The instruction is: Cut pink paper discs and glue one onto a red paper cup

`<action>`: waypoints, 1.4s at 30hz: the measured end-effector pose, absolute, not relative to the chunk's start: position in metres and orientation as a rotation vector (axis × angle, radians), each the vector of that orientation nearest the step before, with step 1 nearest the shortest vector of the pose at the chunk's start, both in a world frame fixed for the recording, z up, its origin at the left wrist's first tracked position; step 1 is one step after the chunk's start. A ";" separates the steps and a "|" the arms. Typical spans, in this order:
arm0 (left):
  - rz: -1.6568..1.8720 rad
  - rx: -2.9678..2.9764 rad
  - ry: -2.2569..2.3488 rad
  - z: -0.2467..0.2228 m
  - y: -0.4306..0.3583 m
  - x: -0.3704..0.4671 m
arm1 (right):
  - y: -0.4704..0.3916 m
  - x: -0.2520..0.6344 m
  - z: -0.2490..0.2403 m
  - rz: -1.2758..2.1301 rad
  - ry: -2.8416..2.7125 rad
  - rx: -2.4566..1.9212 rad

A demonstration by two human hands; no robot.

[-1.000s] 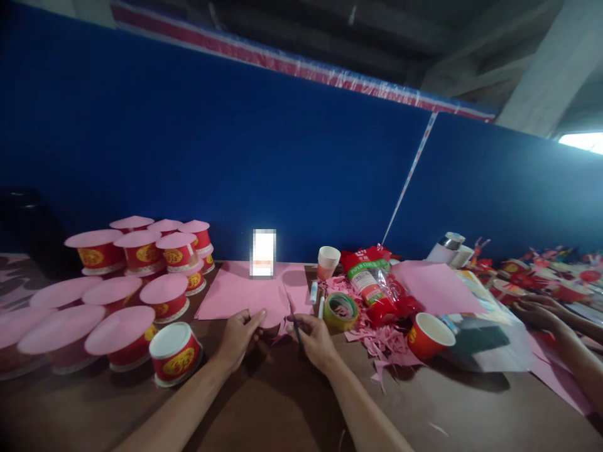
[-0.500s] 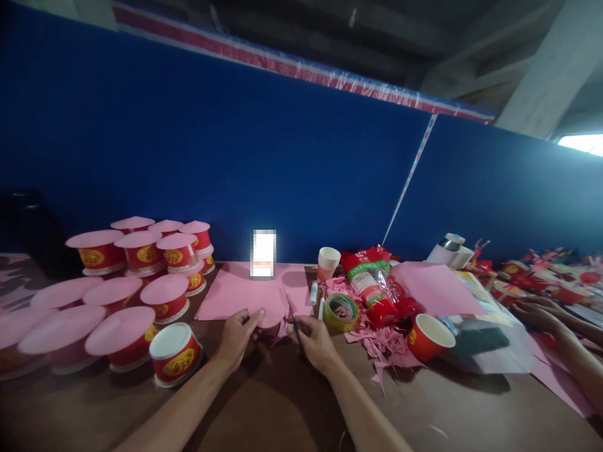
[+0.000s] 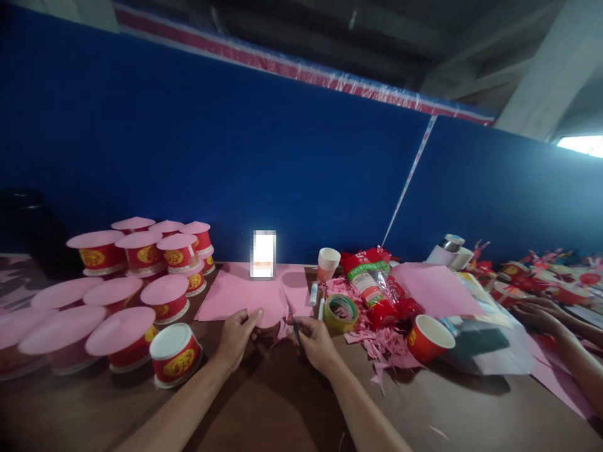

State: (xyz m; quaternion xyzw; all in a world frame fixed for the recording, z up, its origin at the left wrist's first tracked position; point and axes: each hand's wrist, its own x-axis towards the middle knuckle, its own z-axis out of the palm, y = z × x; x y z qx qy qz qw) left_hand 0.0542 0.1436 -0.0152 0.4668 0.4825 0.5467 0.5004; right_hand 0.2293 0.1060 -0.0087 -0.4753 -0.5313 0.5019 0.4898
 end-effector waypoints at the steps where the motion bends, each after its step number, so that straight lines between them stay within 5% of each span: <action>1: 1.325 1.131 1.170 -0.015 0.144 0.054 | 0.106 0.229 -0.008 1.218 -1.294 -1.157; 42: 1.452 1.032 1.130 -0.020 0.149 0.050 | 0.101 0.223 0.007 1.182 -1.194 -1.217</action>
